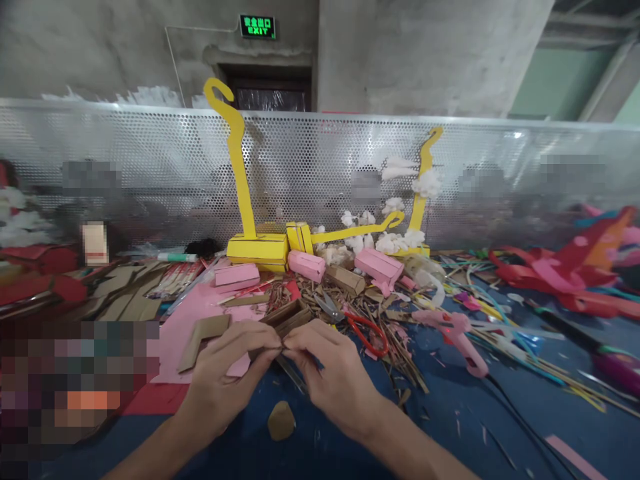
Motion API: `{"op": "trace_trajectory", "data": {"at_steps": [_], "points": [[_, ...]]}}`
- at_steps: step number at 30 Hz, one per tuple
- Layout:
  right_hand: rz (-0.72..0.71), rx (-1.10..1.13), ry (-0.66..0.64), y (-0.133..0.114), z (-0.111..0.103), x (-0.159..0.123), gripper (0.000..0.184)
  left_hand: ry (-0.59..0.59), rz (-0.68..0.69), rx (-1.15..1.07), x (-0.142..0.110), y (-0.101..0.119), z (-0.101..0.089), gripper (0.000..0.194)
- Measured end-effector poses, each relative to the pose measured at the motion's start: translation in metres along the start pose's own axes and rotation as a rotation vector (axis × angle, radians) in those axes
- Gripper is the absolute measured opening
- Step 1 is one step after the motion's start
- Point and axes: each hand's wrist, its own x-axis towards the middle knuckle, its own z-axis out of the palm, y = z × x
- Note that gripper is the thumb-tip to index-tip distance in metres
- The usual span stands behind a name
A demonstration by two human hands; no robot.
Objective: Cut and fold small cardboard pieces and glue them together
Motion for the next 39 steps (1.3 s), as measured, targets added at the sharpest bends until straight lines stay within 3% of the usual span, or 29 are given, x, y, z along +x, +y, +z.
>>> {"op": "trace_trajectory", "data": {"at_steps": [17,23,29,39], "points": [[0.031,-0.08,-0.024,-0.0012,-0.0005,-0.0018,0.018,-0.018,0.031,-0.011,0.0003,-0.0031,0.0037,0.01],[0.084,-0.034,-0.021,0.0044,-0.0006,-0.0027,0.011,0.035,-0.126,-0.142,-0.0012,-0.0037,0.0012,0.009],[0.068,-0.042,-0.033,0.008,-0.0006,-0.0022,0.014,0.006,-0.265,-0.347,-0.0013,-0.005,0.0013,0.007],[0.062,-0.088,-0.015,0.0042,-0.0022,-0.0005,0.018,-0.07,-0.249,-0.19,-0.006,-0.007,0.0065,0.005]]}}
